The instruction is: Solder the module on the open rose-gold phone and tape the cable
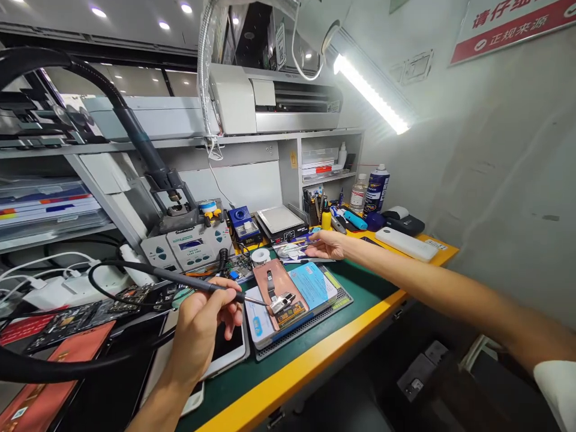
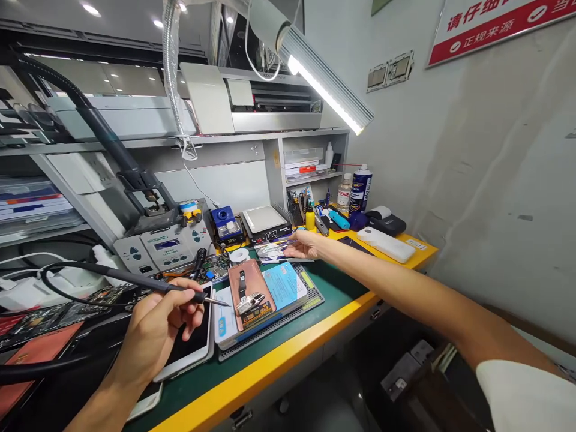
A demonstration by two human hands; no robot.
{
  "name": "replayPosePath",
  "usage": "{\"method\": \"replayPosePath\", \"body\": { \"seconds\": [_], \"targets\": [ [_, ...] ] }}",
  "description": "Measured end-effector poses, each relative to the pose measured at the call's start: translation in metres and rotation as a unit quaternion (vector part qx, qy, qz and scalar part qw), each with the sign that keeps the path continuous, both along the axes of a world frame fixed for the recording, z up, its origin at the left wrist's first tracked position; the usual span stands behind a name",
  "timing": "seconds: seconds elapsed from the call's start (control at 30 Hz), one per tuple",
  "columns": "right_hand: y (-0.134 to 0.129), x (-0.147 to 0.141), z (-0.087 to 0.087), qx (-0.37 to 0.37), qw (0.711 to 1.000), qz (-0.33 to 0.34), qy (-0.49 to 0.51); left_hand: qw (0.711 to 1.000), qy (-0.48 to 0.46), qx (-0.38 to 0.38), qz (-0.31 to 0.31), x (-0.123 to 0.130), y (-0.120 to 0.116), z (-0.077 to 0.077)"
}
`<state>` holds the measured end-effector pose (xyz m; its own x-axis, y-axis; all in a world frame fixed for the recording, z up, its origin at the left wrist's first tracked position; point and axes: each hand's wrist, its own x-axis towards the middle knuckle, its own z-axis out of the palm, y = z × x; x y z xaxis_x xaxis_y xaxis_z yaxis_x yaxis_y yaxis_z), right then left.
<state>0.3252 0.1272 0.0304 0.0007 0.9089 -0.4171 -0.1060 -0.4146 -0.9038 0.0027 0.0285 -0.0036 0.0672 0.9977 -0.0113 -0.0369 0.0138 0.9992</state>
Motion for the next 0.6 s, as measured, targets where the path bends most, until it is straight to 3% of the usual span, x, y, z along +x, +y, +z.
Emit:
{"method": "replayPosePath", "body": {
  "seconds": [0.13, 0.27, 0.43, 0.6],
  "targets": [
    [-0.012, 0.005, 0.016, -0.004, 0.994, 0.068, -0.082, 1.000, 0.011, -0.010, -0.012, 0.000, 0.000, 0.003],
    [-0.034, 0.002, 0.043, 0.065, 0.976, 0.162, -0.128, 0.999, 0.033, -0.022, -0.030, -0.002, 0.001, 0.015],
    [-0.073, -0.013, 0.073, 0.174, 0.940, 0.245, -0.163, 0.991, 0.091, -0.052, -0.085, -0.011, 0.006, 0.049],
    [-0.104, -0.022, 0.079, 0.208, 0.919, 0.288, -0.170, 0.961, 0.195, -0.095, -0.173, -0.023, 0.005, 0.090]
  ]
}}
